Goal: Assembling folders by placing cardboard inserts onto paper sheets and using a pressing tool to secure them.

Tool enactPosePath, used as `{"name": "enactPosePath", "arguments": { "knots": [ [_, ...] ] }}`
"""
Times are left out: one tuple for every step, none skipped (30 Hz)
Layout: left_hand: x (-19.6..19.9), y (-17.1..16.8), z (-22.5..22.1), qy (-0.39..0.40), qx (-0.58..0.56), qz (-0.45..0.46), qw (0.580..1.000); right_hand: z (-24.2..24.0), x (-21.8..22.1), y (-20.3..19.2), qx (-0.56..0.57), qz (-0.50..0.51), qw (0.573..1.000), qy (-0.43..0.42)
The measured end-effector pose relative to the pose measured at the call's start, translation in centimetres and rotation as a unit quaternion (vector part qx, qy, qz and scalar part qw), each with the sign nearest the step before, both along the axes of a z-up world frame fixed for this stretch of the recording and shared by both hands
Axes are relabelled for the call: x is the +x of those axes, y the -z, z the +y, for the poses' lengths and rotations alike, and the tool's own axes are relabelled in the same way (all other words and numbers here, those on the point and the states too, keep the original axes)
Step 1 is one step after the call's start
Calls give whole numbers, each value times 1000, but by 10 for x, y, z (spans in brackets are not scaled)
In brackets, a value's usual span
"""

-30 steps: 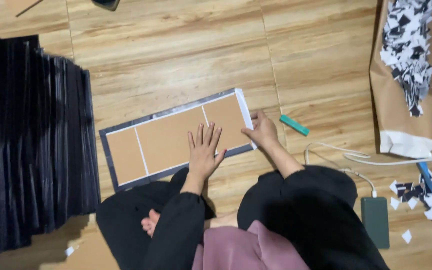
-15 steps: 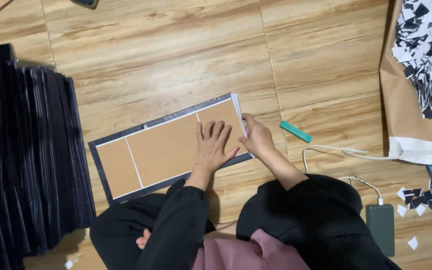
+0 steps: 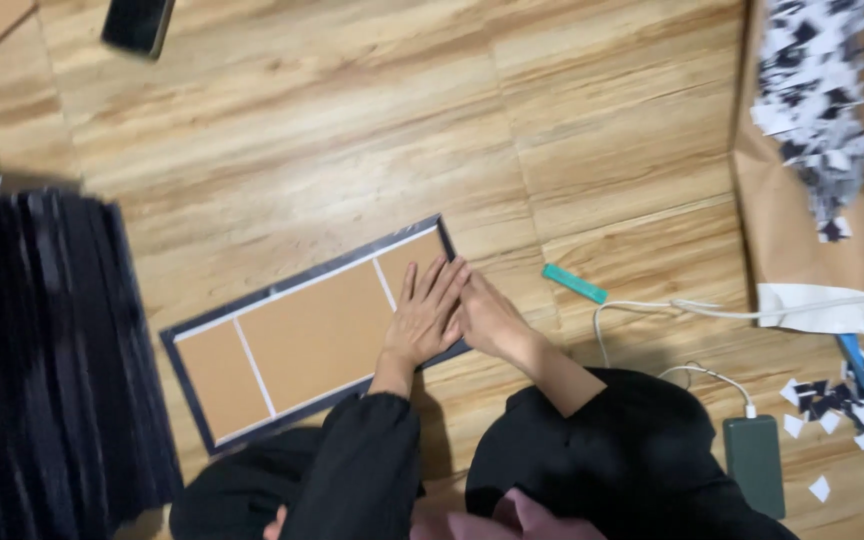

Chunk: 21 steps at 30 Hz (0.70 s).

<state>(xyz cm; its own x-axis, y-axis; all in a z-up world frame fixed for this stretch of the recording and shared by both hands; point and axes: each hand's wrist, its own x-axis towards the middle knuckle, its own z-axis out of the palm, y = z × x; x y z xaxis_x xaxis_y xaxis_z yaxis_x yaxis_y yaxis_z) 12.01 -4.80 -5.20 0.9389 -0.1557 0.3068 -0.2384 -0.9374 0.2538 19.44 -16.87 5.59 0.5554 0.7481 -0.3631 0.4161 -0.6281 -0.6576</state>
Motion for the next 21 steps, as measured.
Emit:
{"name": "enactPosePath", "arguments": {
  "knots": [
    [-1, -3, 1, 8, -1, -7, 1000, -3, 4, 1, -1, -7, 1000, 8],
    [-1, -6, 0, -5, 9, 2, 1000, -7, 8, 1, -10, 20, 1000, -14],
    [-2, -9, 0, -18, 19, 12, 1000, -11, 12, 1, -20, 47, 998, -36],
    [-2, -10, -2, -10, 17, 6, 1000, -20, 17, 0, -22, 41, 999, -28],
    [-2, -10, -3, -20, 17, 5, 1000, -27, 21, -1, -41, 43, 998, -25],
    [-2, -10, -3, -31, 19, 3, 999, -34, 26, -3, -58, 45, 997, -25],
    [1, -10, -3, -26, 18, -4, 999, -43, 36, -6, -58, 39, 997, -18],
    [0, -9, -3, -31, 19, -6, 999, -51, 43, -9, -87, -19, 995, 36],
    [-1, -7, -3, -36, 19, -8, 999, -60, 50, -11, -115, -78, 986, 91],
    [0, -5, -3, -36, 19, -11, 999, -74, 53, -4, -115, -80, 986, 91],
    [0, -3, -4, -40, 17, -17, 999, -87, 55, 4, -157, -106, 972, 135],
    [0, -2, -3, -44, 15, -21, 999, -100, 57, 12, -198, -131, 955, 179],
    [0, -2, -3, -44, 16, -23, 999, -103, 57, 27, -196, -132, 955, 179],
    [-1, -2, -3, -47, 14, -23, 999, -106, 56, 41, -222, -118, 949, 188],
    [-1, -2, -3, -49, 12, -24, 998, -108, 55, 57, -248, -104, 943, 197],
    [-2, -3, -3, -49, 12, -25, 998, -106, 56, 66, -248, -104, 943, 198],
    [-3, -3, -3, -51, 12, -24, 998, -103, 57, 76, -243, -111, 945, 187],
    [-2, -3, -3, -54, 12, -24, 998, -100, 59, 86, -237, -120, 948, 176],
    [1, -1, -2, -54, 12, -26, 998, -90, 60, 72, -237, -122, 948, 176],
    [0, 0, -2, -52, 4, -23, 998, -81, 57, 60, -201, -121, 956, 178],
    [-1, 2, -2, -50, -5, -19, 999, -71, 55, 47, -165, -119, 962, 181]
  ]
}}
